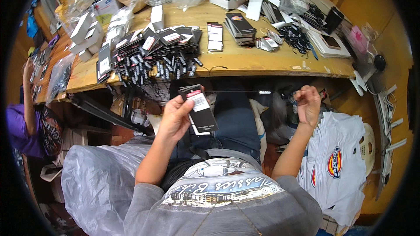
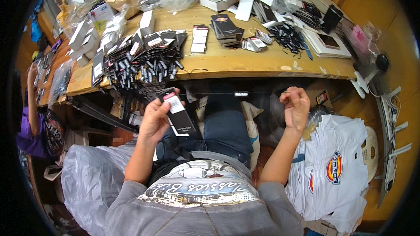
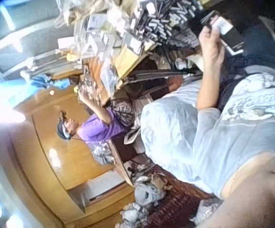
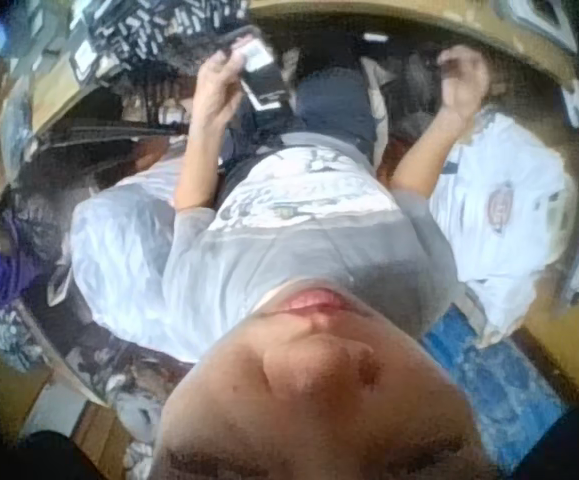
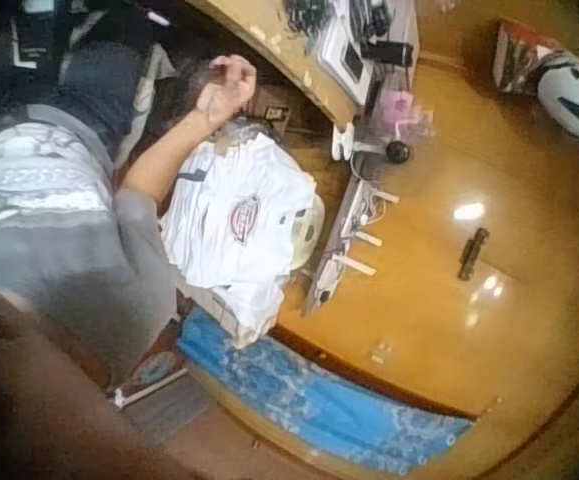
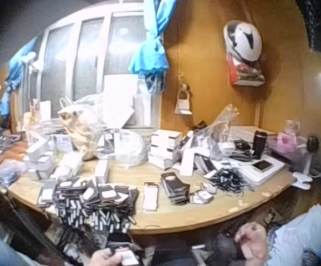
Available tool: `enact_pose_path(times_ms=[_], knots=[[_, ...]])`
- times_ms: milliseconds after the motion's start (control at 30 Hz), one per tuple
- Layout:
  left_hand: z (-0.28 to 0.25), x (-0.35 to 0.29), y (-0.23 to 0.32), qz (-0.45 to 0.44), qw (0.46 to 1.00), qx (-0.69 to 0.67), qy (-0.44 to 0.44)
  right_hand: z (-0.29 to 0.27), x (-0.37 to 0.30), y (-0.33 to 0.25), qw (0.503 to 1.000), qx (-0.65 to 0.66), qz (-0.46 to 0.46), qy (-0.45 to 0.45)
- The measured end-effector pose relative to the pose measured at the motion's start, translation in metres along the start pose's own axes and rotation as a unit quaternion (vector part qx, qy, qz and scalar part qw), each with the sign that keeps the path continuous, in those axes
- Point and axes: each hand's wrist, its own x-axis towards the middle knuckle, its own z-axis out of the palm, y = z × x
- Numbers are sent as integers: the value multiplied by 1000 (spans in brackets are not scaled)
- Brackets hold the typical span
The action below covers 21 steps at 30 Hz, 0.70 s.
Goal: The person sits on the floor and assembles keychains by attaching black plastic clips to rectangular tags. They pick up tags and clips from a cluttered table, connect them, and place the finished items into a pile. The person also handles a plastic bag containing clips and a white box during the process.
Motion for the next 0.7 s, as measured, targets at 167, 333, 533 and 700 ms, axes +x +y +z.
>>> enact_pose_path(times_ms=[167, 333, 533, 700], knots=[[-1, 4, -14, -49, 999, -19, -3, 35, 6, -10, 957, 284, 25, 56], [-5, 7, -21, -58, 998, -22, -15, 60, 10, -14, 852, 515, 65, -62], [0, 8, -25, -31, 999, -39, 2, 86, -6, 8, 996, 52, -58, -46], [4, 5, -28, -23, 999, -13, 29, 124, -26, 35, 970, -228, -66, -44]])
